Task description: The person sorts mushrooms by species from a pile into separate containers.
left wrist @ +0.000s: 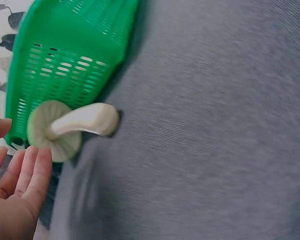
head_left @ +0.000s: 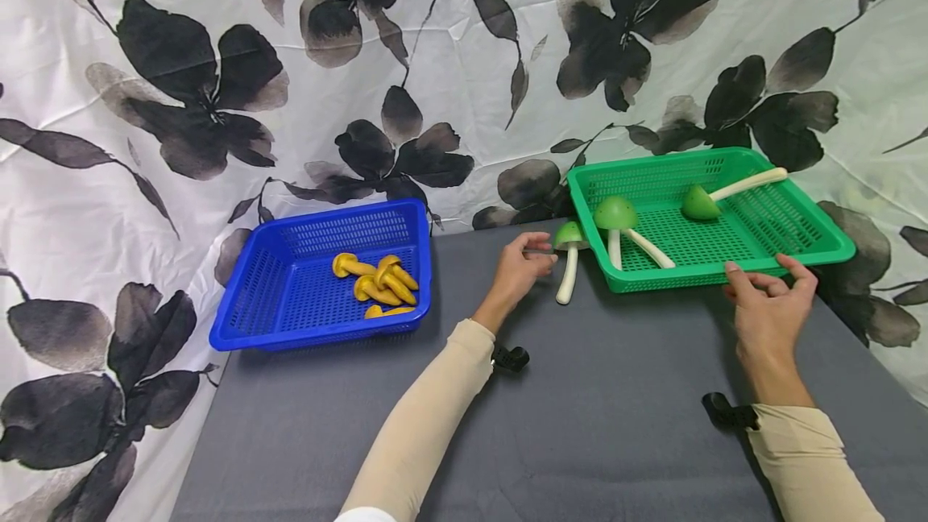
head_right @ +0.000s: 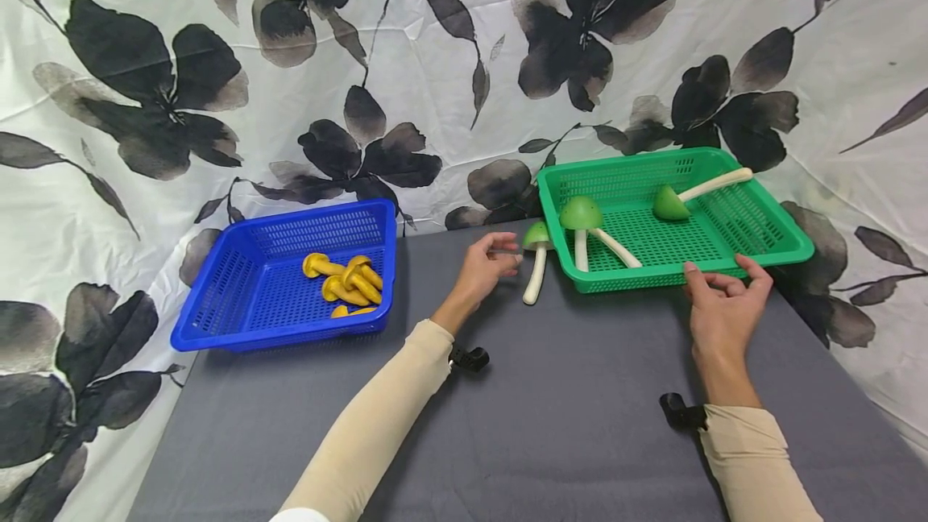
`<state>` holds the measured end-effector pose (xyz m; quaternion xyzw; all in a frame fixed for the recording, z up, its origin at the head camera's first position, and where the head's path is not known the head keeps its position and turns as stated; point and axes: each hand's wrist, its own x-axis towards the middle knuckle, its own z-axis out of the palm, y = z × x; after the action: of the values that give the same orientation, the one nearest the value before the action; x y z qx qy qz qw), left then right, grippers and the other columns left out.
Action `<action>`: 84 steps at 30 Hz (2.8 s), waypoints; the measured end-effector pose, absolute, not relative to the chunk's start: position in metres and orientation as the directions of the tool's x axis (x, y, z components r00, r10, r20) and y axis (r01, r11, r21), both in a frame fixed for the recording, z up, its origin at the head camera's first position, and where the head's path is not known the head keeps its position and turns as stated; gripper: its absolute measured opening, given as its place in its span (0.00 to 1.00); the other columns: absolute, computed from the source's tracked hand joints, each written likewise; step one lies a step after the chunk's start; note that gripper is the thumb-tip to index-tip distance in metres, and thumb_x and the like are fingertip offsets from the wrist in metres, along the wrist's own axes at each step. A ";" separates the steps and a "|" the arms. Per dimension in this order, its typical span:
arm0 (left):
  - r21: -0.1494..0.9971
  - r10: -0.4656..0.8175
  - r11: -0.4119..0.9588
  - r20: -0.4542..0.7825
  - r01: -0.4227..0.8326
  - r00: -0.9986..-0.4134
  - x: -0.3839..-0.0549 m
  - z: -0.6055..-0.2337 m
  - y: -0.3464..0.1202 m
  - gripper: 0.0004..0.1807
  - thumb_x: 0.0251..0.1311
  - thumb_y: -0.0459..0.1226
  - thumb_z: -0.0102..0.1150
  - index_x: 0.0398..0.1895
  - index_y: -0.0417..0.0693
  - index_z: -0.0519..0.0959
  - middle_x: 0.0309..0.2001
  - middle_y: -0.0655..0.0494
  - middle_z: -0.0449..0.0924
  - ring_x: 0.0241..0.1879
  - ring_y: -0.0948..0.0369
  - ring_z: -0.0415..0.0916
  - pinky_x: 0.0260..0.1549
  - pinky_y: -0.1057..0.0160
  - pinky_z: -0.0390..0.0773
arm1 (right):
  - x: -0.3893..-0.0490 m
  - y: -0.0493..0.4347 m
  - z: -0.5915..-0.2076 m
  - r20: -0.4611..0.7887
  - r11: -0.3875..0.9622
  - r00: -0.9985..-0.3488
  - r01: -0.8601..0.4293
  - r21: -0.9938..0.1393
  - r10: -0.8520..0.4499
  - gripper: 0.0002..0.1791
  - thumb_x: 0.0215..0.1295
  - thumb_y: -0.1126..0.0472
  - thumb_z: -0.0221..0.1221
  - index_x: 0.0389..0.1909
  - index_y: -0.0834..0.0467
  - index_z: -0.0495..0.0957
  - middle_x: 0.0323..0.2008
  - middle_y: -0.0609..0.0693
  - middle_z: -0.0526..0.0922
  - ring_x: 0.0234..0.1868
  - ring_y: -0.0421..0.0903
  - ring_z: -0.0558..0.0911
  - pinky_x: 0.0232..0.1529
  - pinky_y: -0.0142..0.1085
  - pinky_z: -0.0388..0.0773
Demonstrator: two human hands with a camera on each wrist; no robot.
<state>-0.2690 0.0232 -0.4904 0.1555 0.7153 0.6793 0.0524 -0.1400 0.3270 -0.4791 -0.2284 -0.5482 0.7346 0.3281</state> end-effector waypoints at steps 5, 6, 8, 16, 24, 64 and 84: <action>0.991 0.319 0.026 0.119 0.134 -0.940 -0.268 -0.501 0.023 0.26 0.64 0.29 0.66 0.65 0.38 0.74 0.57 0.35 0.78 0.45 0.58 0.84 0.48 0.47 0.85 | -0.139 0.326 -0.478 0.027 -0.192 -0.681 -0.244 -0.951 0.731 0.42 0.56 0.64 0.74 0.67 0.50 0.61 0.32 0.48 0.80 0.23 0.40 0.82 0.28 0.24 0.82; 0.991 0.320 0.031 0.116 0.133 -0.940 -0.268 -0.503 0.023 0.26 0.65 0.29 0.66 0.66 0.38 0.74 0.57 0.35 0.78 0.45 0.58 0.84 0.48 0.47 0.85 | -0.139 0.326 -0.478 0.025 -0.193 -0.682 -0.242 -0.951 0.731 0.42 0.56 0.64 0.74 0.67 0.50 0.61 0.32 0.48 0.80 0.22 0.40 0.82 0.28 0.24 0.81; 0.991 0.316 0.035 0.111 0.129 -0.942 -0.267 -0.506 0.023 0.26 0.64 0.29 0.66 0.65 0.40 0.75 0.57 0.36 0.79 0.46 0.57 0.84 0.47 0.49 0.86 | -0.139 0.326 -0.477 0.025 -0.190 -0.681 -0.239 -0.952 0.732 0.42 0.56 0.64 0.74 0.67 0.50 0.61 0.32 0.48 0.80 0.23 0.40 0.82 0.28 0.24 0.81; 0.989 0.331 0.058 0.110 0.136 -0.937 -0.267 -0.515 0.027 0.27 0.63 0.29 0.67 0.66 0.44 0.76 0.57 0.38 0.80 0.51 0.53 0.84 0.44 0.61 0.85 | -0.140 0.326 -0.476 0.026 -0.186 -0.680 -0.236 -0.954 0.732 0.42 0.56 0.64 0.74 0.67 0.50 0.61 0.31 0.48 0.80 0.22 0.39 0.82 0.27 0.24 0.81; 0.986 0.359 0.074 0.112 0.148 -0.926 -0.266 -0.517 0.036 0.26 0.61 0.27 0.66 0.65 0.41 0.77 0.56 0.37 0.80 0.51 0.51 0.83 0.42 0.67 0.84 | -0.141 0.327 -0.477 0.025 -0.192 -0.675 -0.245 -0.950 0.737 0.40 0.57 0.65 0.73 0.66 0.50 0.61 0.31 0.48 0.81 0.22 0.40 0.82 0.27 0.24 0.81; 0.998 0.363 0.007 0.051 0.058 -0.930 -0.267 -0.513 0.035 0.29 0.59 0.25 0.68 0.66 0.44 0.77 0.51 0.46 0.82 0.41 0.58 0.85 0.38 0.60 0.87 | -0.141 0.331 -0.488 0.025 -0.215 -0.689 -0.260 -0.941 0.724 0.42 0.55 0.63 0.75 0.66 0.48 0.62 0.33 0.51 0.79 0.24 0.42 0.83 0.29 0.25 0.82; 0.986 0.314 -0.148 0.123 0.079 -0.942 -0.266 -0.491 0.021 0.28 0.60 0.25 0.66 0.65 0.43 0.77 0.50 0.47 0.81 0.43 0.62 0.84 0.44 0.58 0.87 | -0.140 0.334 -0.486 0.012 -0.218 -0.686 -0.248 -0.944 0.728 0.43 0.54 0.62 0.75 0.66 0.47 0.61 0.33 0.50 0.79 0.24 0.42 0.82 0.28 0.25 0.82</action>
<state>-0.2658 0.0214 -0.4912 0.1515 0.6478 0.7424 0.0790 -0.1401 0.3336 -0.4863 -0.2251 -0.5333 0.7473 0.3263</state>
